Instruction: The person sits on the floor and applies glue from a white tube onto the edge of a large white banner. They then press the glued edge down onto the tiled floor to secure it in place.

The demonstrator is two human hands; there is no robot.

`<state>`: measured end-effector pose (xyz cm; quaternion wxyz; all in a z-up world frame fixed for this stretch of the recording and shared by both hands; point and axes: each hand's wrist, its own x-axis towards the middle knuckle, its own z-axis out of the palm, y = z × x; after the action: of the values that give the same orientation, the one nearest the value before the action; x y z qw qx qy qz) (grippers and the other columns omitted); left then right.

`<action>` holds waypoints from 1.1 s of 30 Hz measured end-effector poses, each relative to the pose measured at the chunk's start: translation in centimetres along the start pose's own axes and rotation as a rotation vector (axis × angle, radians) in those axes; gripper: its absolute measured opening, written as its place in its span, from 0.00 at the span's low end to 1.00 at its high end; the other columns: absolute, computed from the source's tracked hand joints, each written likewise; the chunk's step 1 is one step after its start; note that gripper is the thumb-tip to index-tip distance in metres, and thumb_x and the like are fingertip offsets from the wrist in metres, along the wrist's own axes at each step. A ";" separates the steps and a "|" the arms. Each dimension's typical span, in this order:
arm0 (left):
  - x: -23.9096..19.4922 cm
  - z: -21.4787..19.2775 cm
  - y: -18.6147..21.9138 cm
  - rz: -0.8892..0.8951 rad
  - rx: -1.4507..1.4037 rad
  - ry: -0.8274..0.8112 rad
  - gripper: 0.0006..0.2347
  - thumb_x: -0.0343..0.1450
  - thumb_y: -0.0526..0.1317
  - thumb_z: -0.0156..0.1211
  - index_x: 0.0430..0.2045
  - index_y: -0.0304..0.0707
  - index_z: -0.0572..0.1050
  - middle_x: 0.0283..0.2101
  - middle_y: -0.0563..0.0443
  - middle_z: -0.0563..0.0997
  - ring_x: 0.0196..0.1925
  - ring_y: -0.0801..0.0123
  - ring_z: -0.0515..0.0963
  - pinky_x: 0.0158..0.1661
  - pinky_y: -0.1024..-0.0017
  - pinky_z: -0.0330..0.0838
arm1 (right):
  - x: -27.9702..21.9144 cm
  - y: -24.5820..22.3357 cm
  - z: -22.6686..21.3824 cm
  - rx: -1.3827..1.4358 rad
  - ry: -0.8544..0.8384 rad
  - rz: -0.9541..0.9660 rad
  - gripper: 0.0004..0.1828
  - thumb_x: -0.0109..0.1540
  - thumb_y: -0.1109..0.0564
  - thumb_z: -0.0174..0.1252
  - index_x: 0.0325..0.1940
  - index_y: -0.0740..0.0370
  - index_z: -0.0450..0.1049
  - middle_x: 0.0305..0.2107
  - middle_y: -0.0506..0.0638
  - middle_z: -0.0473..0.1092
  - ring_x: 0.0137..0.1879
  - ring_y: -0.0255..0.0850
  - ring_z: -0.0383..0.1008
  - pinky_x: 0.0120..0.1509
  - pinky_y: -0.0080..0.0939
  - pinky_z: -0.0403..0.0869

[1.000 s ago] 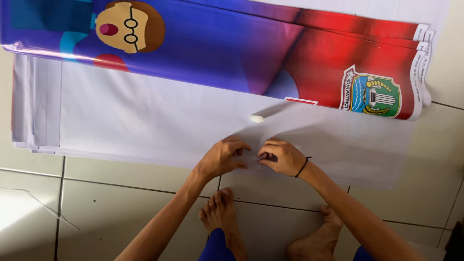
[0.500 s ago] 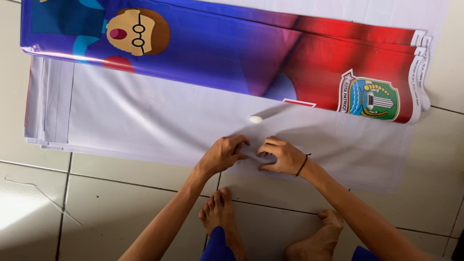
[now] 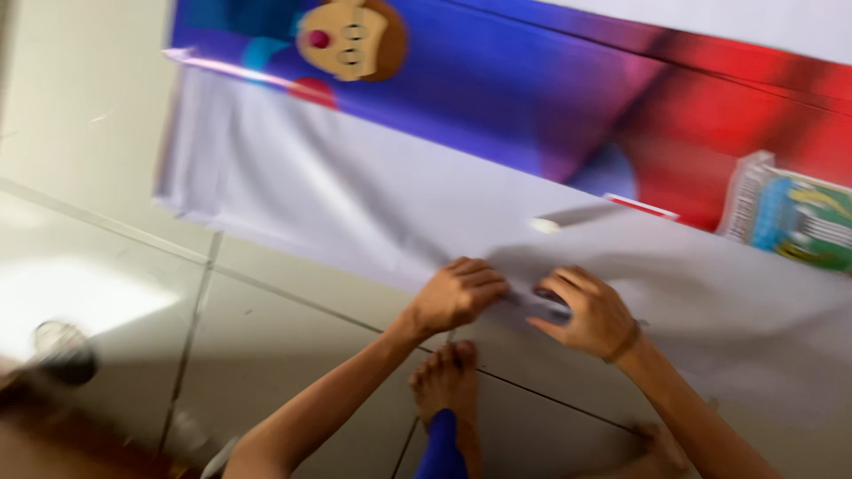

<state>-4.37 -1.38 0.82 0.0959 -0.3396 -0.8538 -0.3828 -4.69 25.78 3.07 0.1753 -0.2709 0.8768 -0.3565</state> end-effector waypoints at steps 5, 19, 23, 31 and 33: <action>-1.9 -1.0 -2.2 0.098 -0.086 -0.188 0.07 0.78 0.37 0.55 0.48 0.37 0.77 0.51 0.46 0.81 0.55 0.56 0.80 0.54 0.61 0.73 | -0.8 0.0 0.1 -0.310 0.097 -0.167 0.20 0.54 0.54 0.66 0.50 0.51 0.77 0.43 0.41 0.75 0.50 0.37 0.76 0.60 0.39 0.75; -11.9 -16.2 -12.0 0.133 0.237 -0.191 0.16 0.80 0.40 0.53 0.61 0.33 0.70 0.65 0.38 0.73 0.68 0.47 0.73 0.68 0.53 0.68 | 2.0 -5.6 -0.8 -0.422 0.386 -0.378 0.15 0.57 0.76 0.55 0.43 0.67 0.77 0.38 0.53 0.77 0.37 0.47 0.75 0.48 0.44 0.75; -12.6 -21.6 -12.7 -0.003 0.267 -0.150 0.17 0.75 0.36 0.58 0.58 0.28 0.69 0.61 0.34 0.74 0.65 0.43 0.75 0.63 0.51 0.72 | -0.1 -0.6 0.5 -0.440 0.446 -0.462 0.15 0.61 0.77 0.57 0.38 0.60 0.81 0.39 0.56 0.78 0.32 0.49 0.73 0.45 0.47 0.75; -11.0 -16.6 -9.9 -0.035 0.410 -0.076 0.15 0.78 0.38 0.50 0.59 0.35 0.69 0.61 0.38 0.75 0.65 0.48 0.75 0.66 0.51 0.66 | 1.0 -0.5 0.5 -0.316 0.442 -0.374 0.18 0.58 0.80 0.56 0.40 0.65 0.83 0.37 0.56 0.76 0.33 0.47 0.71 0.47 0.45 0.74; -11.4 -15.8 -10.9 -0.075 0.452 -0.033 0.15 0.79 0.32 0.40 0.61 0.35 0.67 0.61 0.38 0.74 0.65 0.47 0.74 0.66 0.50 0.68 | 0.6 -1.0 0.6 -0.297 0.423 -0.384 0.14 0.58 0.78 0.57 0.40 0.68 0.82 0.35 0.57 0.75 0.33 0.47 0.70 0.46 0.45 0.74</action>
<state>-4.47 -23.71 0.44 0.1415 -0.2838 -0.9312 -0.1794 -4.50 24.56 3.30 -0.1225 -0.3739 0.8691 -0.2997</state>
